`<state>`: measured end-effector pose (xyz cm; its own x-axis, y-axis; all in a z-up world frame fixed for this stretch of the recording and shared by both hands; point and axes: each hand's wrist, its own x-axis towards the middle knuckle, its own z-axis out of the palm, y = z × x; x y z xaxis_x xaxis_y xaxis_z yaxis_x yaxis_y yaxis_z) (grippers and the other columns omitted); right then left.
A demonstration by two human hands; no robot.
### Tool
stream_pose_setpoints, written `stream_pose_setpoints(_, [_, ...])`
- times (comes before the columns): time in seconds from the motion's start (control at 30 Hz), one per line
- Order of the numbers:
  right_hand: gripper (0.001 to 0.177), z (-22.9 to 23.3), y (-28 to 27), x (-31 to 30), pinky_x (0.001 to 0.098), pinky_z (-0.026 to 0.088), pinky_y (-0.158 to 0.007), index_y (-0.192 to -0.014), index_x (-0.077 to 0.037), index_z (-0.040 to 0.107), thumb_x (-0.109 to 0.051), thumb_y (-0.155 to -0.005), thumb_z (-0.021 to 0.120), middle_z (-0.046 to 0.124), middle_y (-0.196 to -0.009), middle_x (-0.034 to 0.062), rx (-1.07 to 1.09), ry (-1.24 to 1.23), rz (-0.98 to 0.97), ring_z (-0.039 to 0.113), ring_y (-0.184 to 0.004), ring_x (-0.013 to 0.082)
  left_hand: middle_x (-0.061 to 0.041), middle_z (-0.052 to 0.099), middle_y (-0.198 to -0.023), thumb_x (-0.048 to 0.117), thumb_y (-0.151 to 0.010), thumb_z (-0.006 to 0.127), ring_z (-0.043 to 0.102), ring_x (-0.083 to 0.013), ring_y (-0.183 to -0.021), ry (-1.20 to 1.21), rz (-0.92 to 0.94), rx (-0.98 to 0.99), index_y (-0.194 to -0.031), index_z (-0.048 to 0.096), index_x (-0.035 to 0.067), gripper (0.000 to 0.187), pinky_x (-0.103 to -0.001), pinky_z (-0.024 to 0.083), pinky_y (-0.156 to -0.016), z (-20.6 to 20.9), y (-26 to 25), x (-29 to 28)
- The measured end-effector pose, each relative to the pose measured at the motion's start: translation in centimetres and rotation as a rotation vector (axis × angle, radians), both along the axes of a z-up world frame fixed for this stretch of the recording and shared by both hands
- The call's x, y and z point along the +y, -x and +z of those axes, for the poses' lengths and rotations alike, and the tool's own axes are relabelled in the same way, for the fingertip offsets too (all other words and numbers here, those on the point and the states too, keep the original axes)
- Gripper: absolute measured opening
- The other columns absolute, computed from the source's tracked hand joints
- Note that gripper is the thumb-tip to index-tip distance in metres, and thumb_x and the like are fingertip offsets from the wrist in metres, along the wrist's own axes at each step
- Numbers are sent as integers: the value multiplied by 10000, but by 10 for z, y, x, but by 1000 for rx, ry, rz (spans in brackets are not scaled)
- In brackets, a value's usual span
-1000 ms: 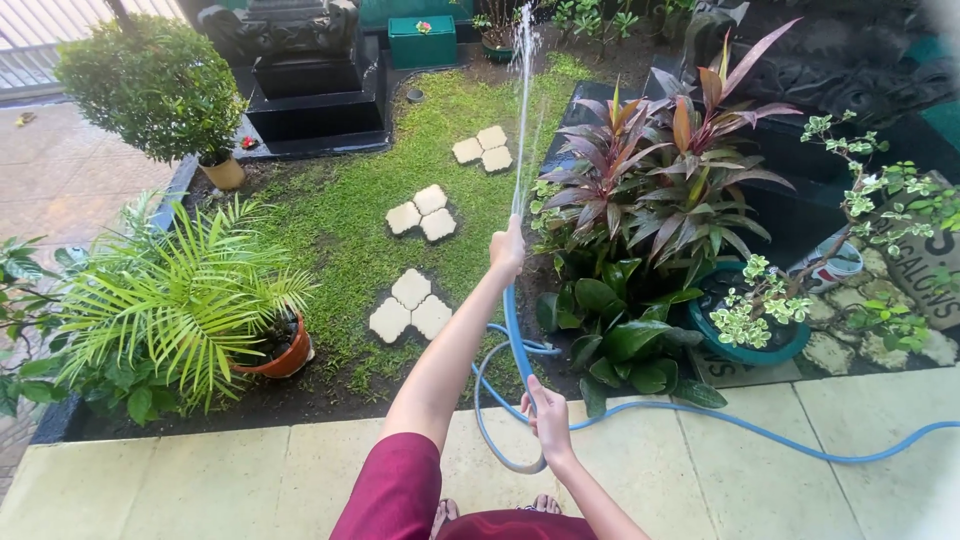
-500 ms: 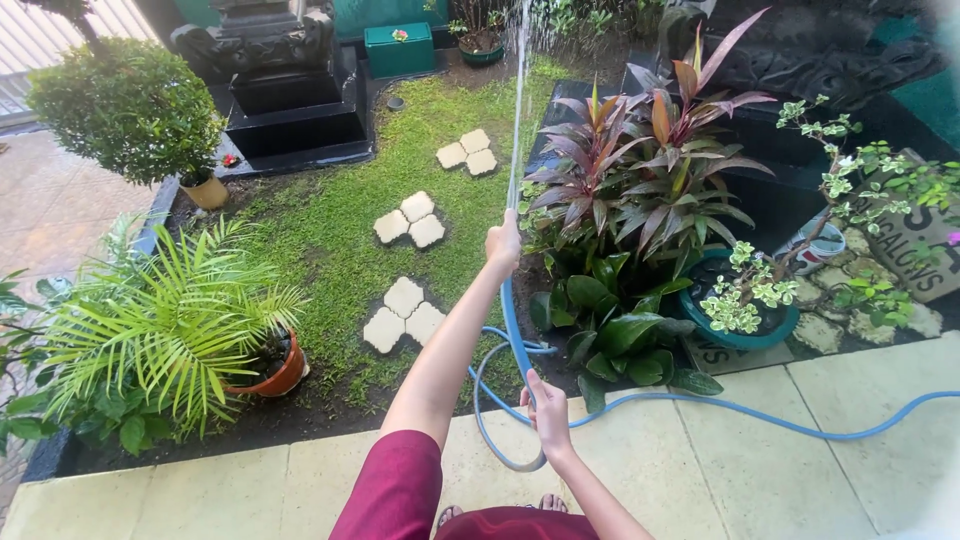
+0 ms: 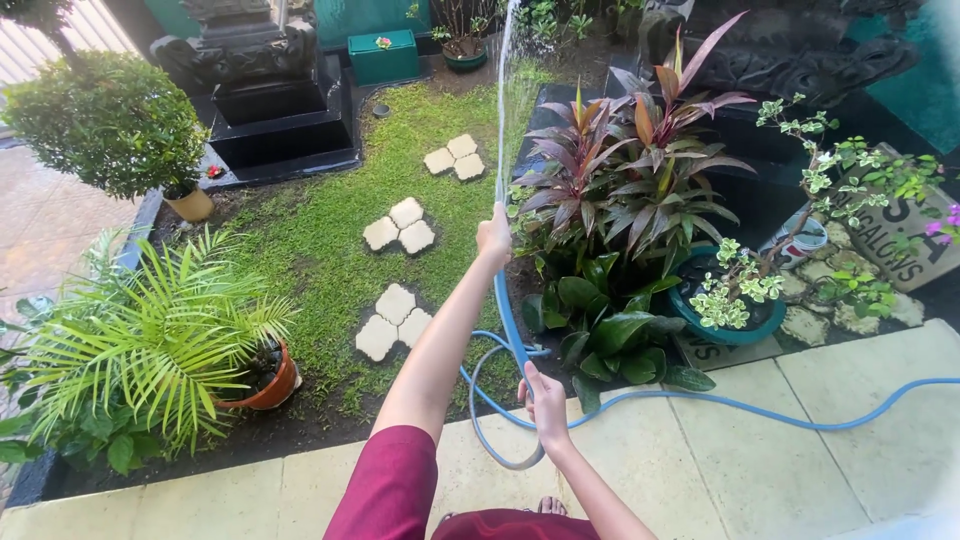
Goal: Watering garden plants with a hose and then coiling the hose onto a wall-mounted reel for storage.
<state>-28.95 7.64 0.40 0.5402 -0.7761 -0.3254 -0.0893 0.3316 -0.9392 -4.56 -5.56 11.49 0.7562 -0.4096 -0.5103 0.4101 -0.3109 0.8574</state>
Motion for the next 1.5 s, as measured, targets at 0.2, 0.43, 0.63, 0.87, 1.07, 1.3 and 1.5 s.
stream_pose_setpoints(0.2, [580, -1, -10, -1, 235, 131, -390, -620, -67, 540, -497, -1007, 585, 292, -491, -38, -8, -3, 45, 198, -400, 58, -24, 484, -648, 548, -993, 370, 396, -158, -497, 29, 33, -20, -743, 511, 110, 524, -307, 340, -446, 6, -10, 8])
stream_pose_setpoints(0.43, [581, -2, -17, 3, 240, 141, -392, -621, -69, 549, -510, -996, 594, 296, -494, -35, 13, 2, 80, 205, -403, 65, 3, 412, -570, 574, -1004, 376, 329, -139, -457, 71, 62, 9, -698, 462, 137, 541, -287, 282, -424, 3, -25, 21])
stream_pose_setpoints(0.63, [576, -2, -24, 6, 237, 134, -387, -615, -75, 556, -498, -1005, 587, 307, -478, -41, 10, 32, 123, 201, -397, 59, -47, 552, -691, 605, -1008, 365, 475, -182, -512, 19, 140, -5, -804, 555, 101, 576, -320, 395, -456, -11, -45, 32])
stream_pose_setpoints(0.87, [577, -3, -32, 7, 232, 144, -380, -616, -84, 569, -506, -1009, 572, 320, -467, -49, 15, 74, 197, 218, -381, 59, -73, 616, -739, 644, -983, 379, 531, -220, -543, 10, 238, -21, -801, 605, 66, 646, -355, 427, -452, -20, -66, 47])
stream_pose_setpoints(1.07, [571, -11, -46, 11, 201, 242, -338, -621, -53, 606, -447, -1032, 568, 306, -394, -7, 48, 105, 240, 297, -295, 71, -93, 613, -616, 619, -947, 448, 595, -211, -453, 33, 285, -149, -778, 630, 62, 609, -353, 542, -417, -60, -103, 53])
stream_pose_setpoints(1.3, [573, -32, -55, 24, 205, 261, -330, -620, -47, 626, -443, -1031, 573, 314, -384, 7, 16, 89, 333, 330, -288, 89, -67, 545, -524, 672, -882, 487, 482, -178, -340, -3, 317, -54, -693, 622, 87, 630, -312, 426, -298, -91, -133, 72])
stream_pose_setpoints(1.5, [578, -7, -57, 47, 236, 139, -368, -611, -62, 574, -466, -1024, 563, 320, -467, -41, 1, 43, 427, 226, -378, 61, -70, 495, -601, 678, -943, 390, 401, -181, -454, -34, 286, 11, -709, 489, 110, 622, -317, 317, -395, -41, -112, 128])
